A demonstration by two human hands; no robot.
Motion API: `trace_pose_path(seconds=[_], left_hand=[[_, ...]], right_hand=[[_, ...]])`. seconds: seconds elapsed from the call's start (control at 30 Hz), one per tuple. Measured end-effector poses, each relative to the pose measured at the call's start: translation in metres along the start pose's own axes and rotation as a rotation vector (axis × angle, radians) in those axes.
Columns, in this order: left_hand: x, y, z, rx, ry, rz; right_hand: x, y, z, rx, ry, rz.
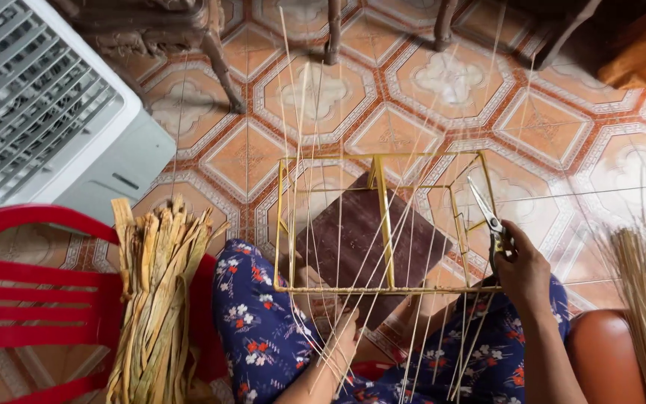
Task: Weaving dried plant fibers around a gold-colored wire furniture frame.
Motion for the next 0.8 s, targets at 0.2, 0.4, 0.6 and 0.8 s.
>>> trace_pose_path(seconds=[0.2, 0.4, 0.6, 0.8], left_hand=[[-0.038, -0.023, 0.026, -0.124, 0.145, 0.055], [-0.007, 0.0, 0.071, -0.204, 0.008, 0.365], [0.009, 0.114, 0.244, -0.394, -0.648, 0.381], [-0.131, 0.27, 0.291, 0.206, 0.355, -0.73]], right_hand=[[0.006, 0.004, 0.039, -0.035, 0.061, 0.018], [0.008, 0.017, 0.041, -0.046, 0.045, 0.052], [0.01, 0.033, 0.033, -0.11, 0.03, 0.064], [0.012, 0.026, 0.031, -0.089, 0.016, 0.083]])
Point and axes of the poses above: each hand's wrist, its own z-axis away from the middle knuckle, its own x-axis out of the palm, y = z × x, the point moved 6 cm from there along -z, towards the middle knuckle, and after that the axes turned 10 degrees about -y, right-handed, at the moved point
